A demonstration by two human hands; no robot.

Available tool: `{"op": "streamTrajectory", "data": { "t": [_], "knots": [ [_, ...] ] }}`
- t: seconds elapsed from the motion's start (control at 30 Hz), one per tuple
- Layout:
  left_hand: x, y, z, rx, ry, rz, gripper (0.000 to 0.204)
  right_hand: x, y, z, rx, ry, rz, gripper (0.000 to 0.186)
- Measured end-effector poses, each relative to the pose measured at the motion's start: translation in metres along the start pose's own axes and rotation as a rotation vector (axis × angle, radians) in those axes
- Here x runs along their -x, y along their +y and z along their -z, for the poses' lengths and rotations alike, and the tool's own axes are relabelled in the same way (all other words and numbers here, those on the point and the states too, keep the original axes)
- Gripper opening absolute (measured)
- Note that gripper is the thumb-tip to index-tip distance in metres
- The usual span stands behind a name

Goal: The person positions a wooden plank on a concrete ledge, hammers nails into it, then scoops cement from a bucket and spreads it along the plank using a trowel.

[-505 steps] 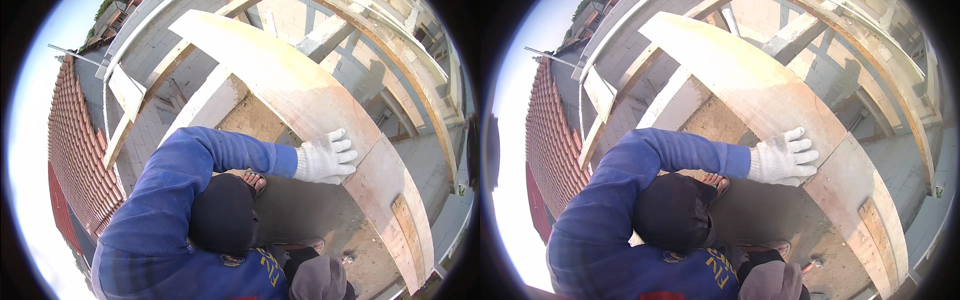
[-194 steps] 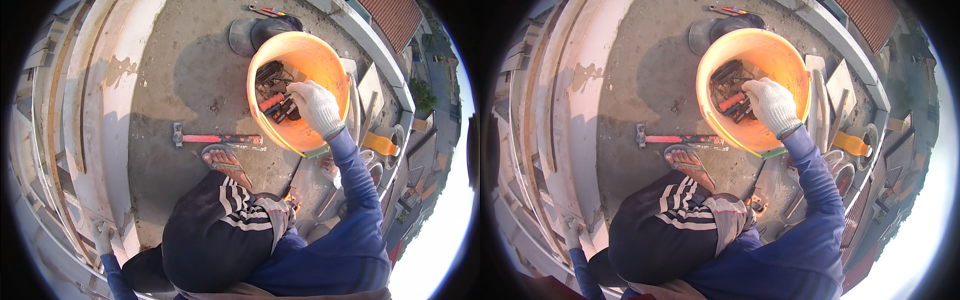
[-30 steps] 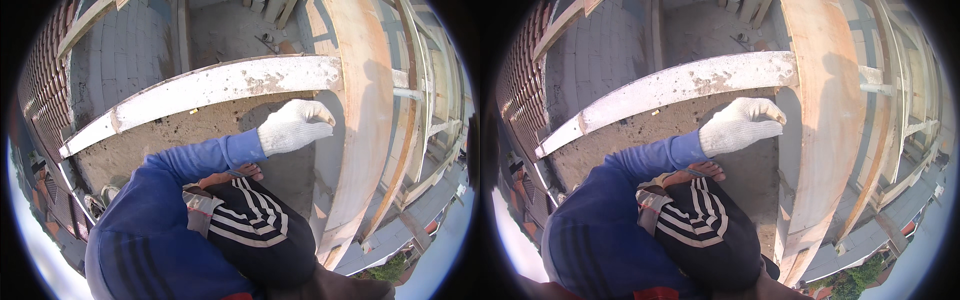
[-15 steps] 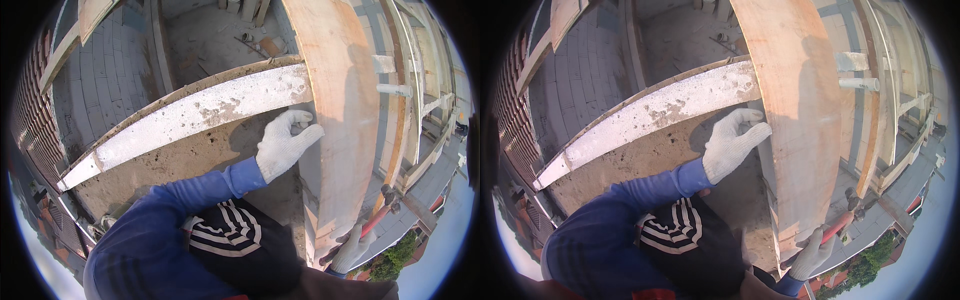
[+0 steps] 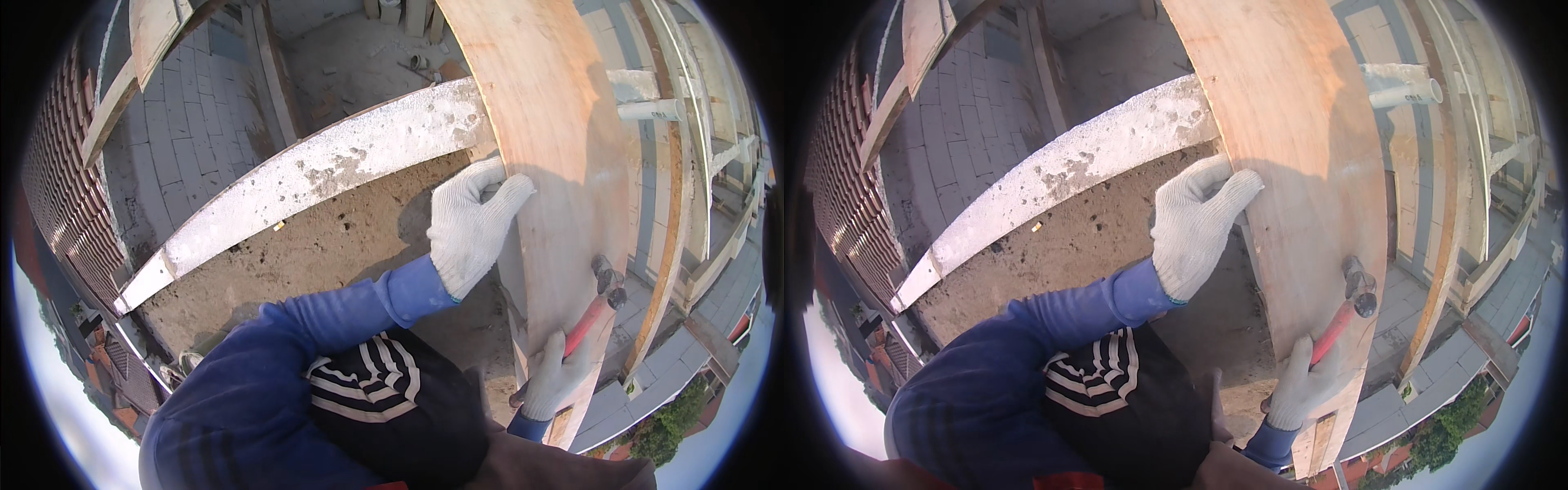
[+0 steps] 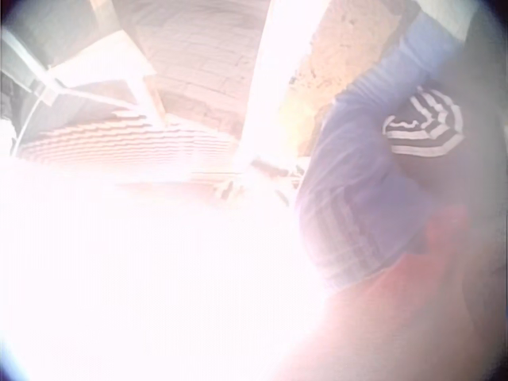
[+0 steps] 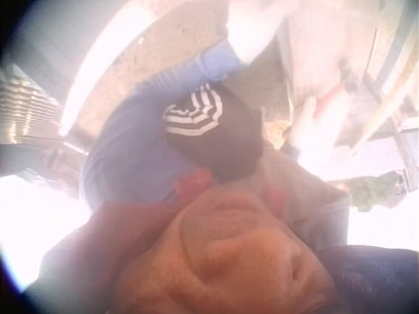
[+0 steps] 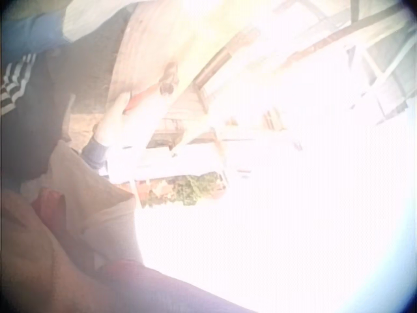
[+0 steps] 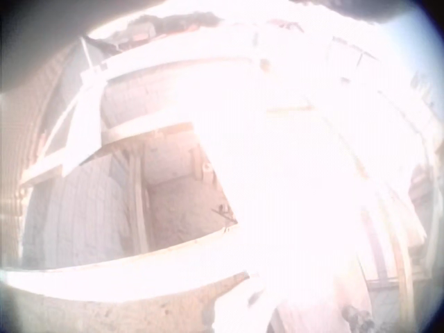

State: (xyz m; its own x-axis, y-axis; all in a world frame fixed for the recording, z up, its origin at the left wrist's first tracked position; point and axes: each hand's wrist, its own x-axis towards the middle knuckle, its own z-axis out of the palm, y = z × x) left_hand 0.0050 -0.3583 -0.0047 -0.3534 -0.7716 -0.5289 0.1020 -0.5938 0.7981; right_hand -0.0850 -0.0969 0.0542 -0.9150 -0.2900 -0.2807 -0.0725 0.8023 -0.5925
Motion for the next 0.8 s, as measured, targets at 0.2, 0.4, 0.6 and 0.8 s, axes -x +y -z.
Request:
{"op": "streamTrajectory", "data": {
  "t": [0.2, 0.4, 0.6, 0.8],
  "knots": [
    [0.005, 0.007, 0.003, 0.011, 0.002, -0.05, 0.028, 0.012, -0.039, -0.012, -0.016, 0.011, -0.059, 0.022],
    [-0.004, -0.002, 0.004, 0.093, -0.056, -0.112, 0.025, 0.017, -0.041, 0.004, -0.038, -0.036, -0.048, 0.027],
    [-0.014, -0.02, 0.005, 0.116, -0.165, -0.239, 0.029, 0.031, -0.009, 0.052, -0.212, 0.052, -0.119, 0.033],
    [-0.011, -0.013, 0.015, 0.094, -0.167, -0.241, 0.035, 0.066, 0.033, 0.12, -0.254, 0.153, -0.202, 0.038]
  ]
}}
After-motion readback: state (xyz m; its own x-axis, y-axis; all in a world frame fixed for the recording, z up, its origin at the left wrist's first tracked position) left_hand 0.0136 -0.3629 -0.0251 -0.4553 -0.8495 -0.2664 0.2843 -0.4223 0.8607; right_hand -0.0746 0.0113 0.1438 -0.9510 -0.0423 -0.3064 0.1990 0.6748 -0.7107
